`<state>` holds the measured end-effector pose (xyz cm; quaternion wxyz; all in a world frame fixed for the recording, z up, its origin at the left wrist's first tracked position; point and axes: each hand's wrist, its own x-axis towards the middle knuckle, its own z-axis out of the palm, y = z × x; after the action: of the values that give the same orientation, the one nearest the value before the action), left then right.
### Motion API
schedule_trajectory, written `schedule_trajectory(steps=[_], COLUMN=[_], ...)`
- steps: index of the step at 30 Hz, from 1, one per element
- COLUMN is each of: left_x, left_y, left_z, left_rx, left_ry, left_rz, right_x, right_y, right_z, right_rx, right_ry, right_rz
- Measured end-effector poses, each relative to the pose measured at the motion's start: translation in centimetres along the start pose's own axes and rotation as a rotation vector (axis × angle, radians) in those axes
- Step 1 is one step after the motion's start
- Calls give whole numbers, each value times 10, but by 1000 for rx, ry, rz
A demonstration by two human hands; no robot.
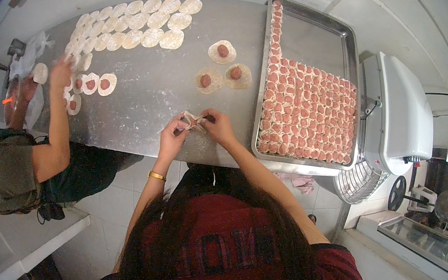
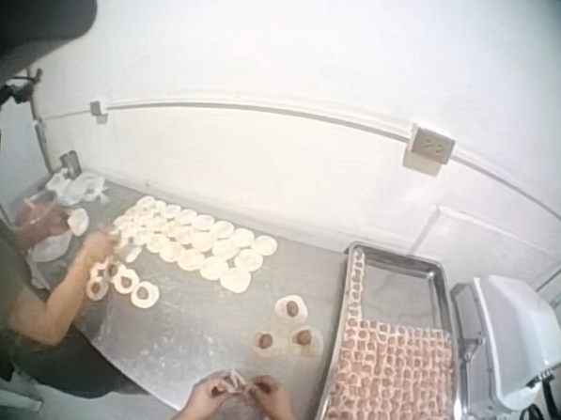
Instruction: The person places small meat portions onto round dough discs, folds them into dumplings, and arranges them on a metal tray. Another person works alongside, performing the same task on the same table.
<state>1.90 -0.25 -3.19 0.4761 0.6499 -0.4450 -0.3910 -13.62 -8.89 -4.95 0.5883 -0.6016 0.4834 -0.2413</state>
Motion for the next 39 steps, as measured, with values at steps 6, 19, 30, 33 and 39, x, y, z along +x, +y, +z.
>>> schedule_trajectory(steps=[6,19,30,33,39], left_x=[-5,-16,-18,-20,-23], left_y=[2,12,20,25,25], left_z=[0,-5,9,8,2], left_rx=[13,285,306,314,433], left_ry=[4,18,48,8,-93], left_rz=[62,107,31,25,112], right_x=[-23,-21,-20,-22,-27], right_y=[-6,-24,-29,-29,-28], right_z=[-8,-8,-3,-5,-9], right_rx=[-319,-359,-440,-369,-507], right_ry=[19,-138,-190,-123,-217], right_rz=[-380,-342,-504,-521,-451])
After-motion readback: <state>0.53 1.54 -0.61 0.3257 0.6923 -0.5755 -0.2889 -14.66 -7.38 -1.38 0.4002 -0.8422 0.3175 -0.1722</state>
